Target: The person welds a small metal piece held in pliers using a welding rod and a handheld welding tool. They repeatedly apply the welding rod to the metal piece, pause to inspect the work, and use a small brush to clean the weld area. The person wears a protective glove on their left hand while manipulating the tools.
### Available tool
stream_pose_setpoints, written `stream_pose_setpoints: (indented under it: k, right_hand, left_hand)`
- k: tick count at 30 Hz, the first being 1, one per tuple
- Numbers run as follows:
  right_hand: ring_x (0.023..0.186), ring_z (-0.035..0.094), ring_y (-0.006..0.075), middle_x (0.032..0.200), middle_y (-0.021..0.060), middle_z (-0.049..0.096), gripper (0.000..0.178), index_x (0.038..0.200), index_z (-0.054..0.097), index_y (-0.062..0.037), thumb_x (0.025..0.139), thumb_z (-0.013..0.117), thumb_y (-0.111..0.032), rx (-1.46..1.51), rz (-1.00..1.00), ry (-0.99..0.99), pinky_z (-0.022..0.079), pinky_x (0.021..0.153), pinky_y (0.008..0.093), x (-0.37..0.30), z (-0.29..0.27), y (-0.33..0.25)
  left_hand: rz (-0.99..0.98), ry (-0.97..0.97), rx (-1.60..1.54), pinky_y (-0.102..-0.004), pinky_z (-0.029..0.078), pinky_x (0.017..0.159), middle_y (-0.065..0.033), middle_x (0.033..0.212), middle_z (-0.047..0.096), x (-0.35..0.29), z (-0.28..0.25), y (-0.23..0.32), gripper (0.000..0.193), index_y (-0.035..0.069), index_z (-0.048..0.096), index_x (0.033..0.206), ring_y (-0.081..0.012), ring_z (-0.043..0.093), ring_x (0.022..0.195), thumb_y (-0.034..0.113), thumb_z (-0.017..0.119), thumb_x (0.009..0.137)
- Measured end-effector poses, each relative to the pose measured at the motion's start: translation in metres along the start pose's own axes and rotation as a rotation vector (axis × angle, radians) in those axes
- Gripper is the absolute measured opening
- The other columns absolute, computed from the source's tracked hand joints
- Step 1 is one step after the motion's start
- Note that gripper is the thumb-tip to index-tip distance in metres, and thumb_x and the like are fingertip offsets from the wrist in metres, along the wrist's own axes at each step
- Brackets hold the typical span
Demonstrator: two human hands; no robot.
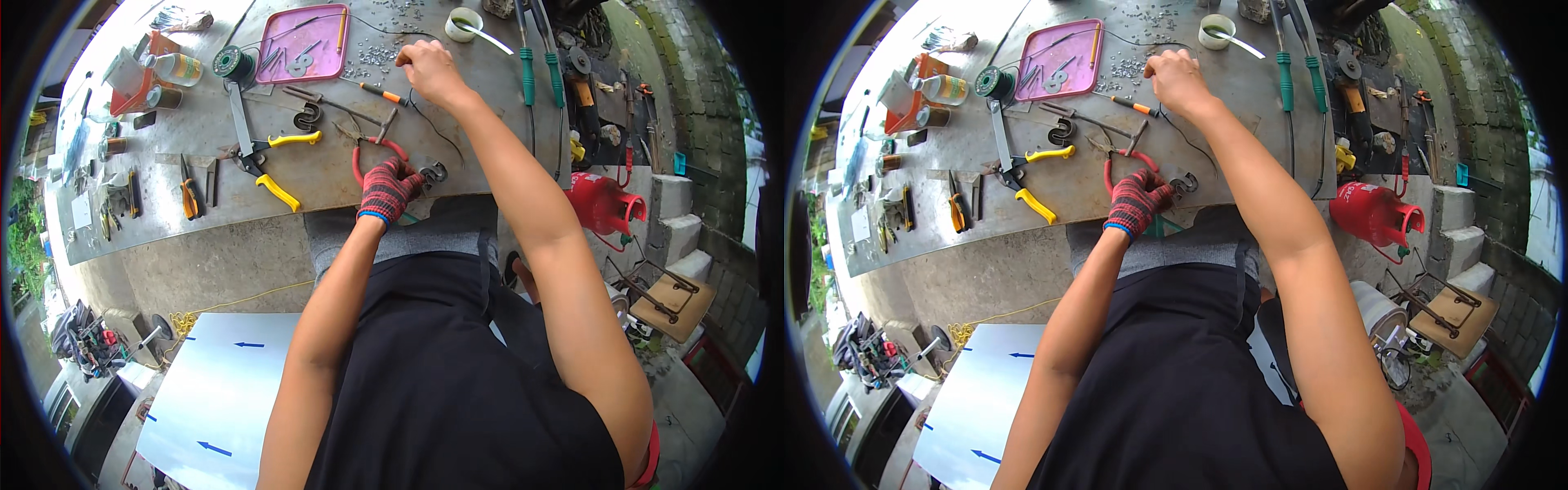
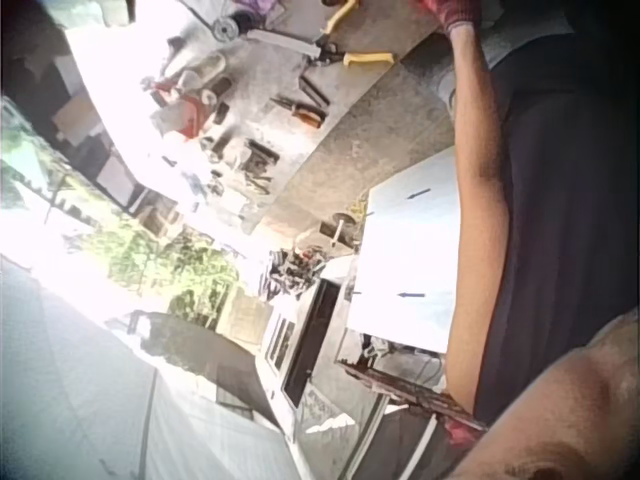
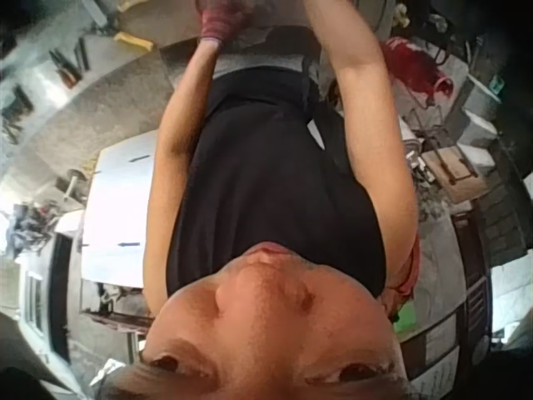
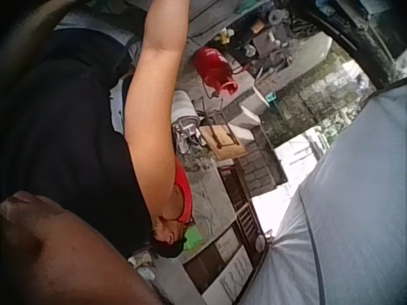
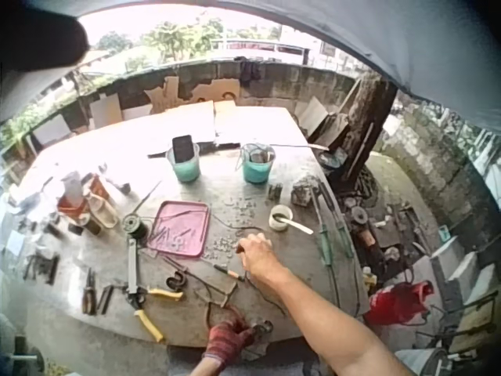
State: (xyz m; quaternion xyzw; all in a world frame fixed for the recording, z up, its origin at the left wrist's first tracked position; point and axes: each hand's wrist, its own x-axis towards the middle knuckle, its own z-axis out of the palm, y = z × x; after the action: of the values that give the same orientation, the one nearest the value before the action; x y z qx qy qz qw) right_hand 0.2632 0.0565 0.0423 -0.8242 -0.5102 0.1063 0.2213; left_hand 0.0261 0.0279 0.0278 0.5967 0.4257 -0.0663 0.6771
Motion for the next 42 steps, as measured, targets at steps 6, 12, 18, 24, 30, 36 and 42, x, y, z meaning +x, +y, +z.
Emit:
stream_pose_setpoints:
  k: [6,12,18,24,30,36,42]
  right_hand:
    - [0.115,0.060,0.0325,0.110,0.0105,0.070,0.016,0.104,0.077,-0.0117,0.092,0.066,-0.011,-0.118,-0.006,-0.103,0.048,0.102,0.0459,0.021,0.017,0.000]
    - [0.117,0.059,0.0315,0.113,0.0102,0.069,0.014,0.104,0.076,-0.0131,0.093,0.071,-0.018,-0.142,-0.019,-0.156,0.048,0.102,0.0463,0.026,0.016,-0.003]
    - [0.119,0.058,0.0308,0.114,0.0108,0.068,0.016,0.105,0.076,-0.0129,0.092,0.074,-0.022,-0.171,-0.025,-0.193,0.047,0.103,0.0462,0.030,0.014,-0.005]
    - [0.118,0.058,0.0318,0.115,0.0127,0.068,0.011,0.101,0.072,-0.0088,0.092,0.070,-0.016,-0.105,-0.038,-0.140,0.048,0.101,0.0456,0.022,0.017,-0.003]
    - [0.105,0.063,0.0328,0.102,0.0135,0.072,0.010,0.096,0.068,-0.0069,0.088,0.070,-0.012,0.192,0.025,-0.034,0.051,0.092,0.0444,-0.005,-0.010,0.000]
    - [0.083,0.061,0.0244,0.086,0.0078,0.069,0.013,0.095,0.068,-0.0052,0.085,0.073,-0.011,0.313,0.018,0.031,0.051,0.075,0.0382,-0.099,-0.054,-0.014]
    - [0.088,0.061,0.0238,0.090,0.0047,0.070,0.015,0.095,0.068,-0.0052,0.081,0.073,-0.002,0.370,-0.016,-0.008,0.051,0.080,0.0366,-0.167,-0.047,-0.025]
  left_hand:
    - [0.016,0.007,0.012,-0.0325,0.059,0.073,-0.0125,0.088,0.076,0.002,0.000,-0.004,0.021,-0.002,0.069,0.103,-0.0195,0.074,0.079,0.012,0.079,0.092]
    - [0.021,0.019,0.014,-0.0324,0.059,0.073,-0.0121,0.088,0.076,0.000,0.001,-0.003,0.020,-0.003,0.069,0.102,-0.0190,0.074,0.079,0.011,0.079,0.091]
    - [0.023,0.008,0.026,-0.0318,0.059,0.073,-0.0126,0.087,0.076,0.001,0.000,-0.003,0.020,-0.003,0.069,0.103,-0.0181,0.074,0.078,0.011,0.078,0.092]
    - [0.055,0.015,0.029,-0.0324,0.059,0.073,-0.0127,0.087,0.076,0.004,0.000,-0.009,0.021,-0.003,0.069,0.103,-0.0190,0.074,0.078,0.012,0.079,0.092]
    - [0.017,0.019,0.068,-0.0324,0.059,0.074,-0.0123,0.087,0.075,-0.002,-0.002,0.003,0.021,-0.002,0.069,0.103,-0.0190,0.074,0.079,0.012,0.079,0.092]
    - [0.028,-0.001,0.017,-0.0327,0.060,0.073,-0.0117,0.087,0.075,-0.001,0.001,0.001,0.020,-0.002,0.069,0.102,-0.0191,0.074,0.078,0.012,0.079,0.092]
    - [0.007,0.021,0.030,-0.0324,0.062,0.074,-0.0114,0.088,0.076,0.002,-0.001,-0.001,0.021,-0.002,0.069,0.101,-0.0190,0.075,0.080,0.012,0.080,0.092]
